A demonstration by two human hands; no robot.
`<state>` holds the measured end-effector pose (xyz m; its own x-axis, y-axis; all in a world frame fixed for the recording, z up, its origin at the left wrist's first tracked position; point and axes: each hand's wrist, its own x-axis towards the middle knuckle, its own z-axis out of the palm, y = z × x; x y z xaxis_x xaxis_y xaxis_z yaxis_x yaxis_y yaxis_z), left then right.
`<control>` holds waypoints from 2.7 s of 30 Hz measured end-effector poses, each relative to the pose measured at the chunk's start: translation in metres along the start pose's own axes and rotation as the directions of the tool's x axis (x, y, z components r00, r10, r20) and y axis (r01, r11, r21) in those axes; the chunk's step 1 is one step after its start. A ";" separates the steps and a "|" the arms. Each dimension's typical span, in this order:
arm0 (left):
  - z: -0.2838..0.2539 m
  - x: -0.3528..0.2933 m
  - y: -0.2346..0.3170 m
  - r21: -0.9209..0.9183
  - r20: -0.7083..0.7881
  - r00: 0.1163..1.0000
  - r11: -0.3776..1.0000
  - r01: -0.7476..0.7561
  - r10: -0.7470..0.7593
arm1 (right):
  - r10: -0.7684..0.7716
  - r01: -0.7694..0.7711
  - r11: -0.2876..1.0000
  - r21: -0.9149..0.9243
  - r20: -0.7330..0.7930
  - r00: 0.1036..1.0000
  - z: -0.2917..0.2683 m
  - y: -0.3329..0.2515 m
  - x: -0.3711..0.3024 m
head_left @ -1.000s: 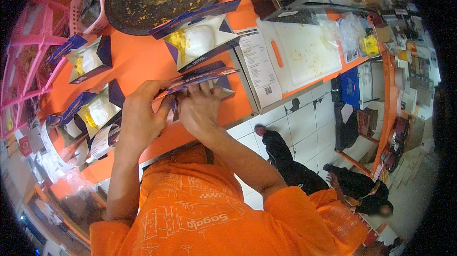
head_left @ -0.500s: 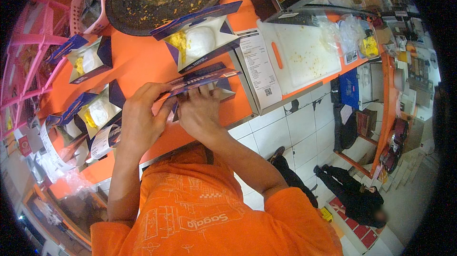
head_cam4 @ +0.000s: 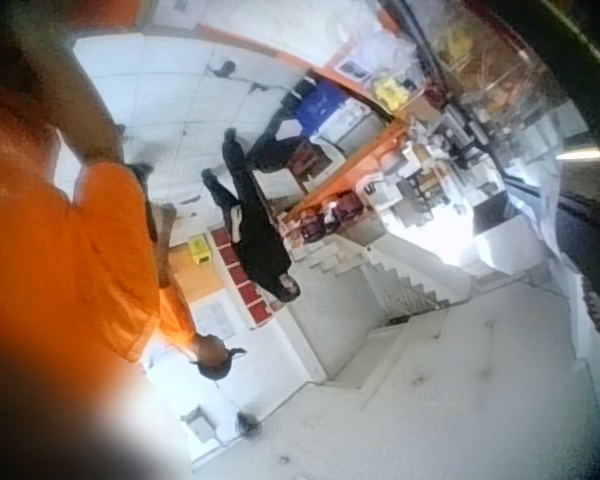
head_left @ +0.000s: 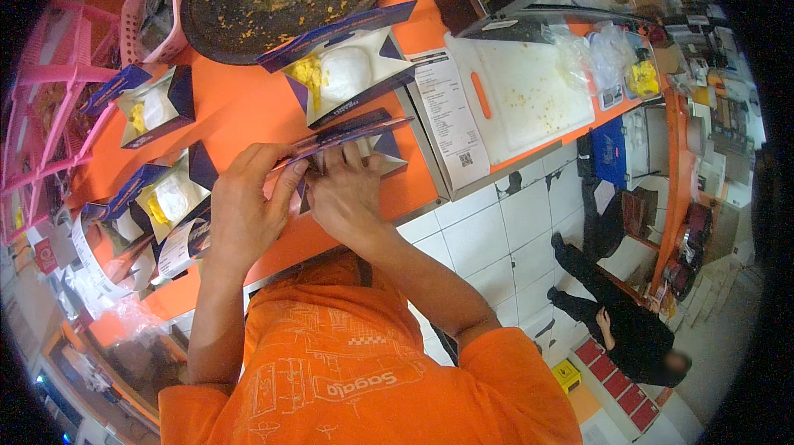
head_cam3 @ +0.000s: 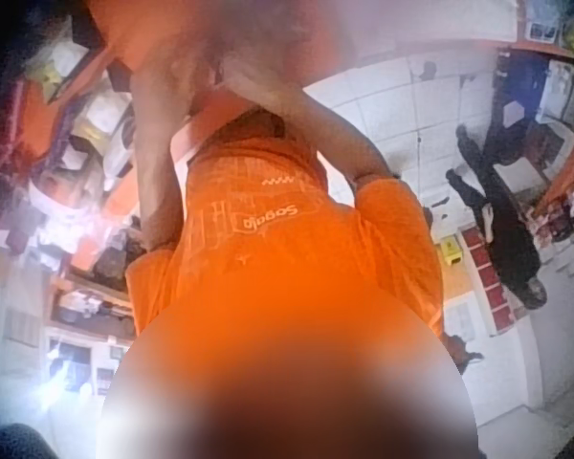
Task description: The person assembles multiple food orders by placing white buns and yellow scrambled egg portions into branded boxes, then adds receipts and places the boxes into a plastic bag. The person handles buns, eggs, boxes, receipts, and bags throughout the process.
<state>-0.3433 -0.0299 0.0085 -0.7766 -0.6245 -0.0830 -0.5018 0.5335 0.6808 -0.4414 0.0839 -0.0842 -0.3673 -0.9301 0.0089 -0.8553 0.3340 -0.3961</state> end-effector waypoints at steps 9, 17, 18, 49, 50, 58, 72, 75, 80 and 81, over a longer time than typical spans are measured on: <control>0.007 0.009 -0.005 0.117 -0.095 0.994 0.992 -0.046 0.057 | -0.053 0.050 0.997 -0.059 -0.061 0.997 0.004 0.003 -0.001; 0.008 0.013 -0.007 0.182 -0.116 0.992 0.983 -0.033 0.055 | -0.054 0.047 0.996 -0.072 -0.097 0.994 0.008 0.004 0.002; 0.008 0.013 -0.008 0.185 -0.117 0.992 0.982 -0.032 0.054 | -0.053 0.047 0.996 -0.072 -0.089 0.995 0.009 0.004 0.002; -0.046 -0.040 -0.016 0.304 -0.077 0.967 0.929 -0.211 0.244 | -0.546 0.374 0.826 0.421 0.434 0.716 -0.158 -0.031 0.041; -0.065 -0.050 -0.024 0.215 -0.138 0.966 0.958 -0.188 0.220 | -0.619 0.411 0.745 0.526 0.316 0.719 -0.167 -0.045 0.056; -0.303 -0.066 -0.121 0.168 -0.542 0.839 0.984 0.053 0.047 | -0.346 0.335 0.937 0.098 0.139 0.928 -0.048 -0.172 0.345; -0.534 0.125 -0.113 0.530 -0.278 0.897 0.834 -0.155 0.343 | -0.006 0.012 0.998 0.065 -0.103 0.995 0.031 -0.156 0.383; -0.542 0.131 -0.126 0.702 -0.334 0.768 0.688 -0.185 0.547 | 0.352 -0.282 0.907 0.313 -0.194 0.916 -0.004 -0.168 0.351; -0.548 0.148 -0.139 0.620 -0.318 0.664 0.679 -0.394 0.676 | 0.398 0.001 0.448 0.894 -0.201 0.895 -0.036 -0.195 0.213; -0.547 0.151 -0.137 0.630 -0.237 0.745 0.683 -0.370 0.623 | 0.357 -0.022 0.470 0.882 -0.168 0.919 -0.037 -0.199 0.179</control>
<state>-0.1832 -0.5092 0.3013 -0.8013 -0.2683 0.5347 -0.2948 0.9548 0.0372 -0.3506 -0.1433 0.0302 -0.7040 -0.7099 0.0208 -0.0717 0.0420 -0.9965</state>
